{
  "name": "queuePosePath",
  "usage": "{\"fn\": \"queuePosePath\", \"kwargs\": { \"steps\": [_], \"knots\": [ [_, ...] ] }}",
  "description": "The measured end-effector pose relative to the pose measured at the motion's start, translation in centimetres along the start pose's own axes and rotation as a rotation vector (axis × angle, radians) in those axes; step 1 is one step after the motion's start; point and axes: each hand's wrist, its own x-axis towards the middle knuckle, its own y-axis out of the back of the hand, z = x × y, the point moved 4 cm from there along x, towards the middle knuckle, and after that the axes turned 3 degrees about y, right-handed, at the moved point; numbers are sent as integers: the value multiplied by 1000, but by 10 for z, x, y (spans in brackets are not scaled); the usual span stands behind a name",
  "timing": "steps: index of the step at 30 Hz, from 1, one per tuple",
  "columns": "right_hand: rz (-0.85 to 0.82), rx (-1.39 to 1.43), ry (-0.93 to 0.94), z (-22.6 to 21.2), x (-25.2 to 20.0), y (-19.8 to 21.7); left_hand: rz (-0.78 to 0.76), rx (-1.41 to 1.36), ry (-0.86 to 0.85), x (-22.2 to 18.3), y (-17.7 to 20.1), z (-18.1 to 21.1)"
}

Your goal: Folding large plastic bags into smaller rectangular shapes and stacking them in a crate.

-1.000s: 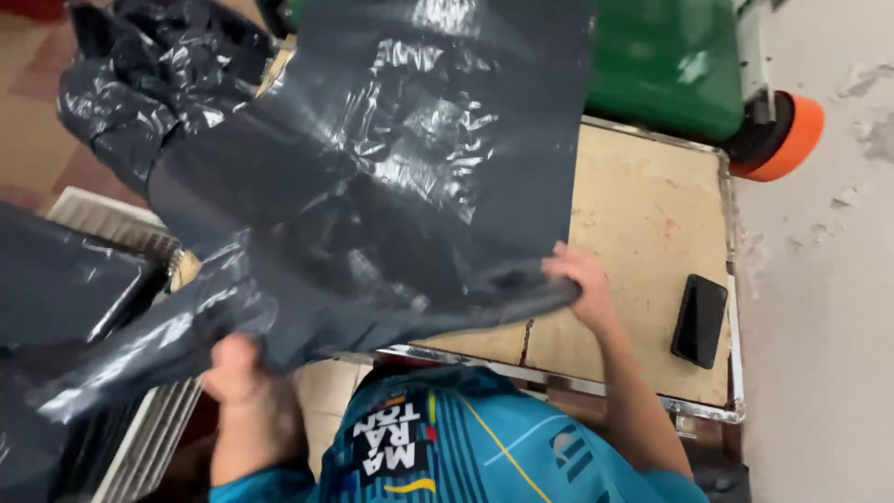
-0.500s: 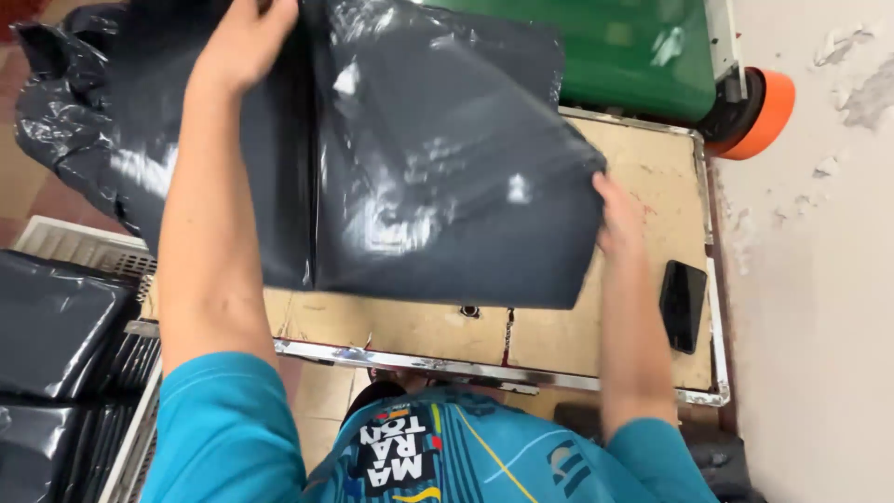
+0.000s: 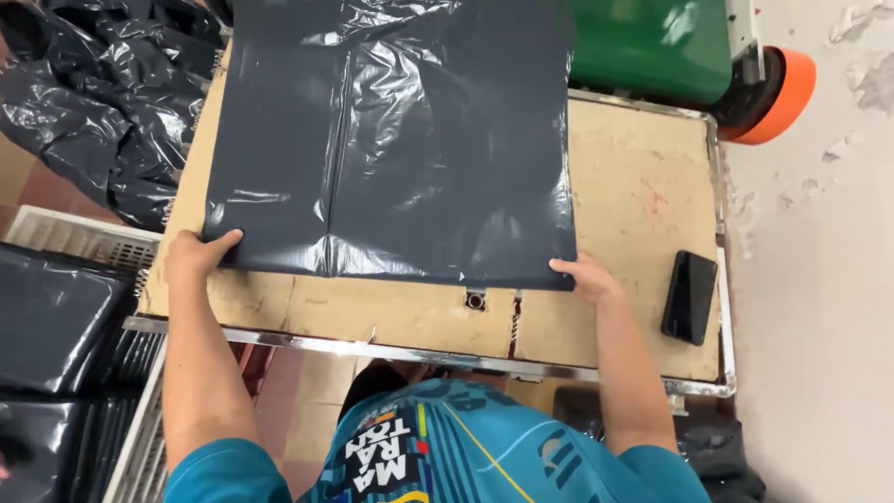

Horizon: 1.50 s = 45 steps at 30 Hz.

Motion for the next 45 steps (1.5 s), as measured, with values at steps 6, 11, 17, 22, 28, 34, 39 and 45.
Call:
{"fn": "queuePosePath", "kwargs": {
  "steps": [6,11,17,22,28,34,39,45],
  "knots": [
    [167,-65,139,-9,-33,-7,89,-21,-197,85,-44,-35],
    [217,1,156,-20,-53,-15,-68,-222,-69,52,-24,-37],
    [154,-171,28,17,-57,-10,-127,-125,-251,44,-10,-19],
    [231,-234,68,-5,-85,-23,-117,-222,-325,70,-23,-31],
    [305,-228,135,-7,-92,-20,-296,-95,-295,37,5,-9],
    [326,-136,136,-11,-87,-17,-193,-217,-341,44,-21,-40],
    [267,-342,94,-13,-105,-12,-216,-237,-356,47,-28,-54],
    [332,-427,154,6,-100,-2,31,-120,-442,42,-54,-68]
  ]
}}
